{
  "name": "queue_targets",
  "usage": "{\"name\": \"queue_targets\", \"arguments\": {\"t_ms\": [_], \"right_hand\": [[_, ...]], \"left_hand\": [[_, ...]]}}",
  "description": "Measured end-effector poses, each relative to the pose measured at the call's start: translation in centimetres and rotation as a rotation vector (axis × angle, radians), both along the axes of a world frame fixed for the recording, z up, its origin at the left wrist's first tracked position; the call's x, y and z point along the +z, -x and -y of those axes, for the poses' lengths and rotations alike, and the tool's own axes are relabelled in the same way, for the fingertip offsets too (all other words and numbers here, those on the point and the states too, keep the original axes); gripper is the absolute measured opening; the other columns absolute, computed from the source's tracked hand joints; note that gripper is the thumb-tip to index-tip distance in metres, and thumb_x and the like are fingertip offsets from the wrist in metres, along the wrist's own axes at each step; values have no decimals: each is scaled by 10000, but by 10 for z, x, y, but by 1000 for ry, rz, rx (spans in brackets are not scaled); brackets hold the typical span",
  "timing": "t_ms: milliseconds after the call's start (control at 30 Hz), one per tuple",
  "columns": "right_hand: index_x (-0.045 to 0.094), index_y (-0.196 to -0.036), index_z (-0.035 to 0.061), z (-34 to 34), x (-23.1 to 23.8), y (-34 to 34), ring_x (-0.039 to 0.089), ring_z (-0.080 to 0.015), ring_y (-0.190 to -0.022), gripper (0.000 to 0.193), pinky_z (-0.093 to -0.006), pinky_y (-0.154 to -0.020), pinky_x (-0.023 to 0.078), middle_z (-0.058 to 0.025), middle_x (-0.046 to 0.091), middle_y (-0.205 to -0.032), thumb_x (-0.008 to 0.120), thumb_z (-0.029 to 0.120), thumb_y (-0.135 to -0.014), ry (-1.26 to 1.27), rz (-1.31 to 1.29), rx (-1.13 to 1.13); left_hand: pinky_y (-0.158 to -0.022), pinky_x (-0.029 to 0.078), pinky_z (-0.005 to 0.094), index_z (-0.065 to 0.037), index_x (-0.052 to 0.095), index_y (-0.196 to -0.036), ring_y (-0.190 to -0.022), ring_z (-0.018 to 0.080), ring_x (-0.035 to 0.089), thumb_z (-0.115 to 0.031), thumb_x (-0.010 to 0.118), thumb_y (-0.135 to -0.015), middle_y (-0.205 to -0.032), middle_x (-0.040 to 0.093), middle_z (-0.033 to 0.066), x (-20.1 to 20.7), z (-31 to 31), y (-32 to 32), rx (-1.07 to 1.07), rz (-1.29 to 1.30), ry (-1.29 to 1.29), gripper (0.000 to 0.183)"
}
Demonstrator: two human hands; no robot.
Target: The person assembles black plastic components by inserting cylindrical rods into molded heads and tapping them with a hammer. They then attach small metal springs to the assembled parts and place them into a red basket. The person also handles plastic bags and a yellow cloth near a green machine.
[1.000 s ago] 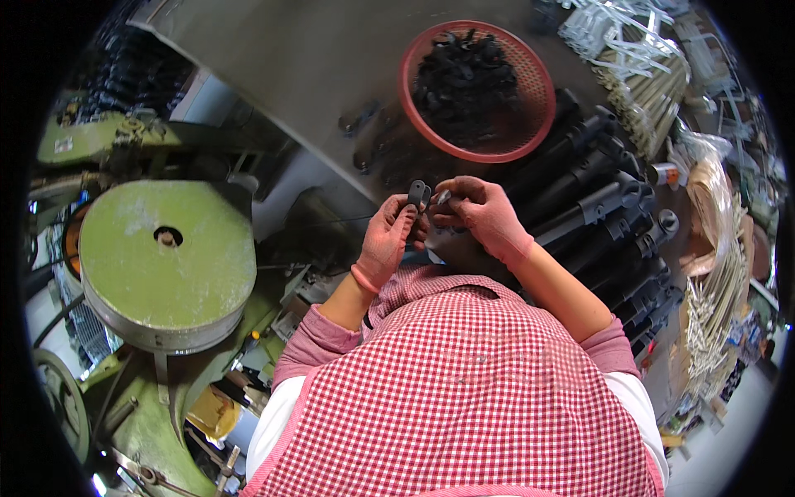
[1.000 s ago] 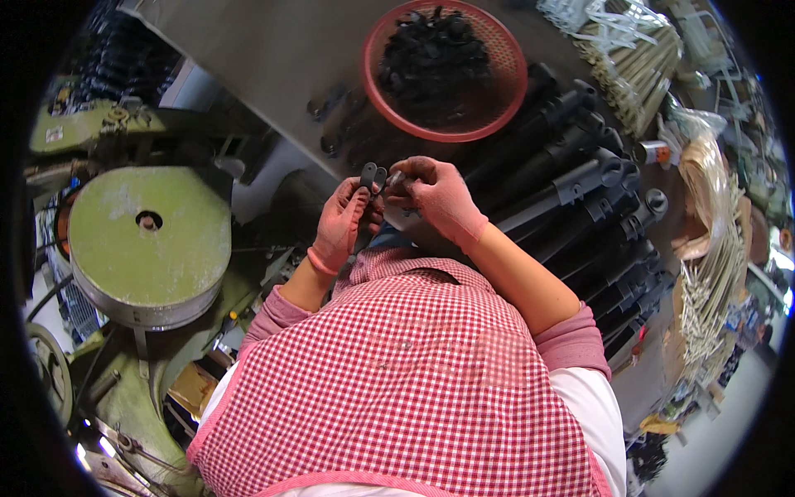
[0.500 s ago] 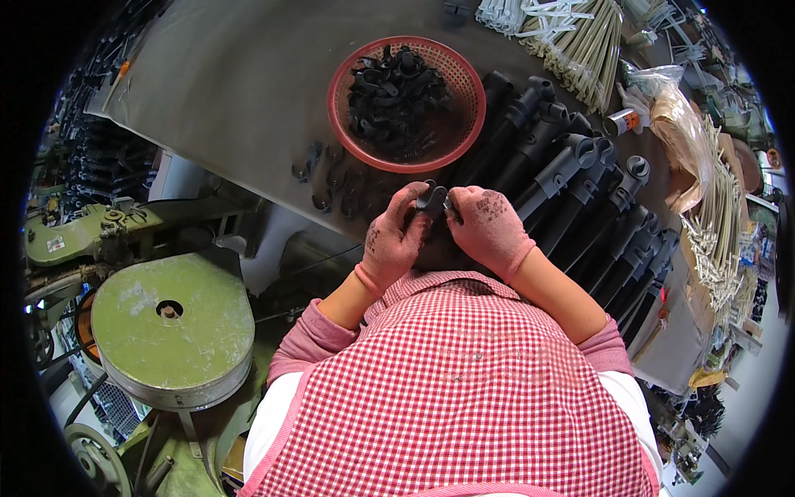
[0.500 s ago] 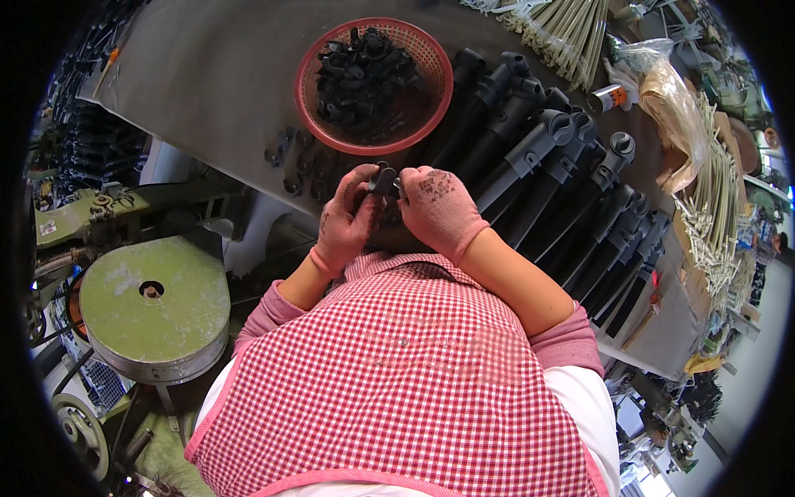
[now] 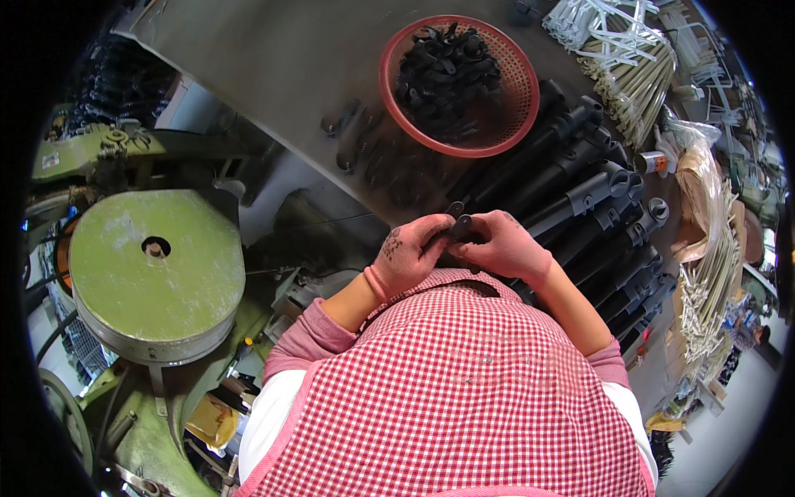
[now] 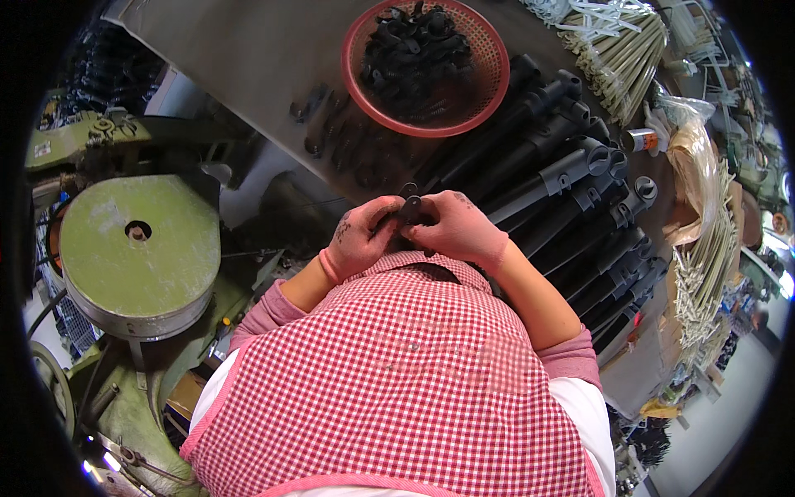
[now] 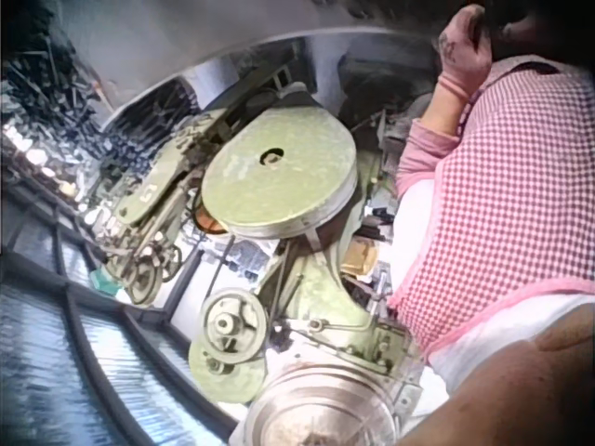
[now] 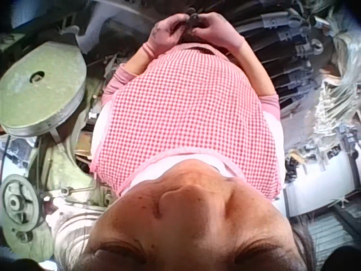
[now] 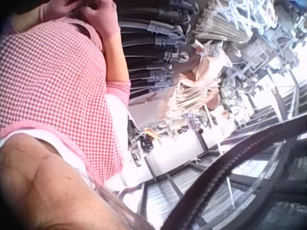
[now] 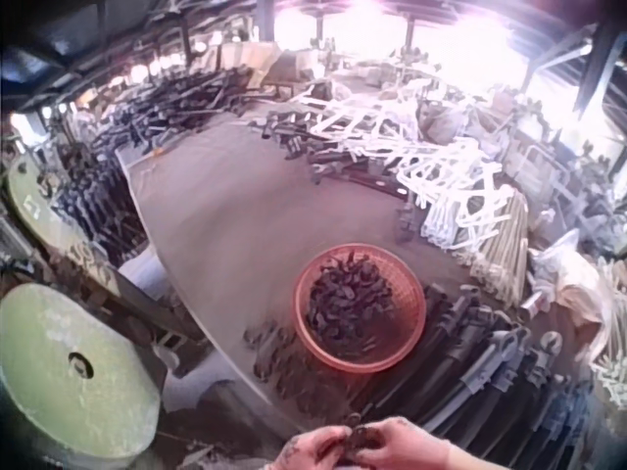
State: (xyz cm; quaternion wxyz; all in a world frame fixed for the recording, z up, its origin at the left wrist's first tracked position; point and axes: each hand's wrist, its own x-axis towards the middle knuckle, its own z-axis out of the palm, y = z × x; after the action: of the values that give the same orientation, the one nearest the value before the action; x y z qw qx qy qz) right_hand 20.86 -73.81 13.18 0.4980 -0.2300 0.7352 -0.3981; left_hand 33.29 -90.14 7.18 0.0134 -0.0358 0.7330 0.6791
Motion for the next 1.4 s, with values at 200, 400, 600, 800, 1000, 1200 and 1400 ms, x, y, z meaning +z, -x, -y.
{"name": "queue_targets", "arguments": {"t_ms": [200, 400, 600, 800, 1000, 1200, 1400], "right_hand": [[694, -1081, -37, -6, -10, -6, 671, -122, -759, 228, -261, -702, 566, -69, 713, -893, 686, 135, -931, -113, 465, -35], [695, -1087, -47, -4, -20, -14, 685, -138, -764, 258, -274, -716, 583, -86, 713, -911, 713, 157, -932, -114, 621, -188], [683, -1079, -49, 5, -30, -37, 695, -165, -818, 232, -284, -779, 586, -105, 709, -966, 722, 117, -921, -31, 751, -524], [674, -1091, -72, 13, -30, -46, 683, -152, -813, 246, -268, -768, 574, -110, 708, -970, 710, 99, -918, 11, 530, -626], [697, -1018, -61, 19, -28, -32, 584, -85, -700, 199, -229, -635, 485, -43, 657, -809, 715, 98, -900, 22, 287, -323], [707, -1052, -58, 30, -38, -38, 626, -104, -732, 206, -240, -682, 525, -56, 686, -830, 713, 86, -905, 111, 433, -546], [703, -1066, -67, 34, -51, -42, 695, -197, -879, 227, -278, -804, 553, -111, 677, -993, 701, 70, -884, 148, -33, -142]], "left_hand": [[-841, 555, 336, 7, 639, -1161, -914, 271, 704, 79, 592, -868, -1035, 696, 156, -10, -10, -21, 18, -38, 13, 306], [-793, 559, 348, 4, 627, -1154, -901, 311, 703, 1, 612, -906, -1019, 688, 180, -16, -13, -35, 126, 32, -7, 248], [-797, 554, 336, -1, 614, -1158, -891, 287, 704, -44, 596, -948, -1019, 685, 179, -18, -15, -40, 307, 139, -25, 216], [-814, 548, 302, -27, 567, -1230, -892, 180, 693, -50, 578, -979, -1020, 692, 116, -26, -18, -43, 411, 231, -220, 253], [-669, 502, 213, -42, 544, -1196, -748, 81, 615, -42, 546, -1006, -908, 646, 30, -24, -15, -45, 357, 201, -352, 191], [-595, 495, 219, -54, 517, -1130, -678, 75, 585, -90, 538, -1033, -891, 638, 34, -13, -3, -50, 367, 353, -721, 105], [-647, 515, 232, -50, 527, -1123, -717, 93, 601, -89, 524, -1040, -886, 631, 39, -29, -2, -52, 414, 318, -792, 92]]}}
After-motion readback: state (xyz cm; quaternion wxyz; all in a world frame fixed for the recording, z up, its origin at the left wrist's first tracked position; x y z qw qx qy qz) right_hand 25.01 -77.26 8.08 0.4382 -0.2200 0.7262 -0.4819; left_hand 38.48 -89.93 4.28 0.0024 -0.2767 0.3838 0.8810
